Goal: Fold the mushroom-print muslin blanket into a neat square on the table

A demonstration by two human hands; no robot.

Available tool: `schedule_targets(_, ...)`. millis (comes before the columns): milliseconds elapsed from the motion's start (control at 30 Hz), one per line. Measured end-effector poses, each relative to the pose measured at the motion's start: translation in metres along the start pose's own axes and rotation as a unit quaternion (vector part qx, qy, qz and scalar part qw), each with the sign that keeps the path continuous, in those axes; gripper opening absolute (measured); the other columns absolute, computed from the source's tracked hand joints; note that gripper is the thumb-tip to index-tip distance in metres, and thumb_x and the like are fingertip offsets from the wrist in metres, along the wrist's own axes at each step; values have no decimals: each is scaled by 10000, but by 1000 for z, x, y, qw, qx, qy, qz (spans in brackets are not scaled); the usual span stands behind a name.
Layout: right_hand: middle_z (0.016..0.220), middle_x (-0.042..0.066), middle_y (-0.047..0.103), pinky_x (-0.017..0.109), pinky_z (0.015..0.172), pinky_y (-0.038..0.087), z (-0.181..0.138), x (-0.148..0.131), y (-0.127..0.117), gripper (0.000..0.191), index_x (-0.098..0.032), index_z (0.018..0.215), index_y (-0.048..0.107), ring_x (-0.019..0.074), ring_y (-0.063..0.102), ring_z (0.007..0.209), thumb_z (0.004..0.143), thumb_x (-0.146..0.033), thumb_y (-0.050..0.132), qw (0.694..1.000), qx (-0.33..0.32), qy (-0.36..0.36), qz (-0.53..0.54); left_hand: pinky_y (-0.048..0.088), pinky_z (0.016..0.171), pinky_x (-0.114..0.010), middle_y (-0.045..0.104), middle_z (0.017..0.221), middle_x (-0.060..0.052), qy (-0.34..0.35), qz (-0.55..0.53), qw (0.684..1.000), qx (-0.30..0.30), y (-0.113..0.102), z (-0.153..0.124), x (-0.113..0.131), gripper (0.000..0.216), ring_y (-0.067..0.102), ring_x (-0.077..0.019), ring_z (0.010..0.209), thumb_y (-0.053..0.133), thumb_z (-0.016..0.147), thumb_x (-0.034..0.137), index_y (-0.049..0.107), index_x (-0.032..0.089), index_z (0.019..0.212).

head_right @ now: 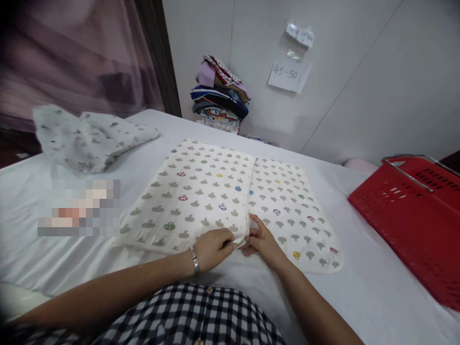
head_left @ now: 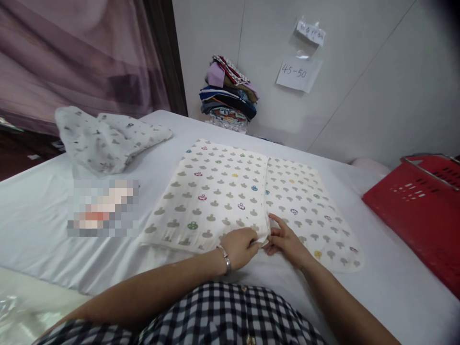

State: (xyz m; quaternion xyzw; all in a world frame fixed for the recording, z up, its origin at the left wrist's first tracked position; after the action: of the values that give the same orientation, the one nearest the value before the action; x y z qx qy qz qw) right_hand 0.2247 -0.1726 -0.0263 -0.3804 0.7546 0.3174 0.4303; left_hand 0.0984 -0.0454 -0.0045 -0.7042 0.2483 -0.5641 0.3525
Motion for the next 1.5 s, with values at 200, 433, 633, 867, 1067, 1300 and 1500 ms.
schedule_targets(200, 798, -15, 613, 272, 555, 496, -2, 4, 0, 821, -259, 1339, 187, 154, 624, 629, 640, -189, 613, 999, 6, -4, 41, 376, 673, -231, 580, 816, -8, 64, 24, 998, 13, 6, -3, 2, 231, 525, -128, 761, 392, 864, 320, 560, 184, 782)
schedule_targets(433, 808, -9, 613, 279, 566, 496, -4, 4, 1, 848, -255, 1354, 182, 138, 599, 613, 642, -181, 637, 998, 9, -10, 66, 424, 714, -290, 574, 927, -25, 109, 82, 990, -16, 9, -3, 1, 273, 540, -182, 861, 479, 821, 439, 552, 199, 928)
schedule_targets(633, 735, -23, 588, 287, 540, 494, -6, 3, 3, 824, -251, 1365, 199, 125, 572, 553, 681, -307, 655, 999, 25, -22, 23, 438, 744, -313, 549, 985, -37, 133, 136, 981, -25, 4, -10, 4, 269, 520, -196, 896, 566, 763, 307, 507, 200, 1002)
schedule_targets(867, 729, -13, 597, 290, 562, 492, -7, 3, 6, 885, -230, 1375, 167, 136, 579, 591, 662, -316, 685, 999, 10, -29, 17, 447, 708, -287, 544, 935, -25, 125, 152, 980, -2, -2, -14, 6, 156, 522, -164, 852, 428, 851, 251, 528, 211, 964)
schedule_targets(1067, 791, -5, 589, 304, 621, 502, -8, 4, 6, 816, -269, 1352, 251, 141, 590, 674, 669, -315, 695, 995, 2, -29, 90, 432, 640, -287, 532, 894, -36, 153, 225, 959, 72, -2, -12, 8, 202, 496, -167, 794, 365, 878, 210, 535, 209, 988)
schedule_targets(1300, 802, -7, 603, 332, 668, 495, -9, 6, 9, 853, -285, 1350, 233, 173, 622, 732, 645, -257, 711, 994, -21, -51, 97, 411, 604, -280, 524, 833, -25, 158, 250, 946, 131, -9, -14, 7, 194, 487, -161, 750, 394, 873, 216, 518, 224, 1022)
schedule_targets(1500, 701, -29, 581, 294, 521, 506, -11, 7, 10, 817, -268, 1361, 161, 179, 626, 654, 708, -362, 643, 998, 23, -42, 43, 404, 605, -267, 528, 802, -14, 175, 234, 949, 117, -4, -14, 5, 123, 496, -149, 735, 428, 846, 184, 536, 211, 900)
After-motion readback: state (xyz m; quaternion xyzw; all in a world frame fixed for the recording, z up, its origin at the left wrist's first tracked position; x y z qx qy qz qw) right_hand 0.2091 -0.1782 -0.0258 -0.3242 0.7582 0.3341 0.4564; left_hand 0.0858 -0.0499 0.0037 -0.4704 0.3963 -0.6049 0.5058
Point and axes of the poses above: each hand's wrist, its own z-axis towards the middle knuckle, its own y-axis out of the palm, x = y × z, the point moved 1 cm from there along z, towards the middle knuckle
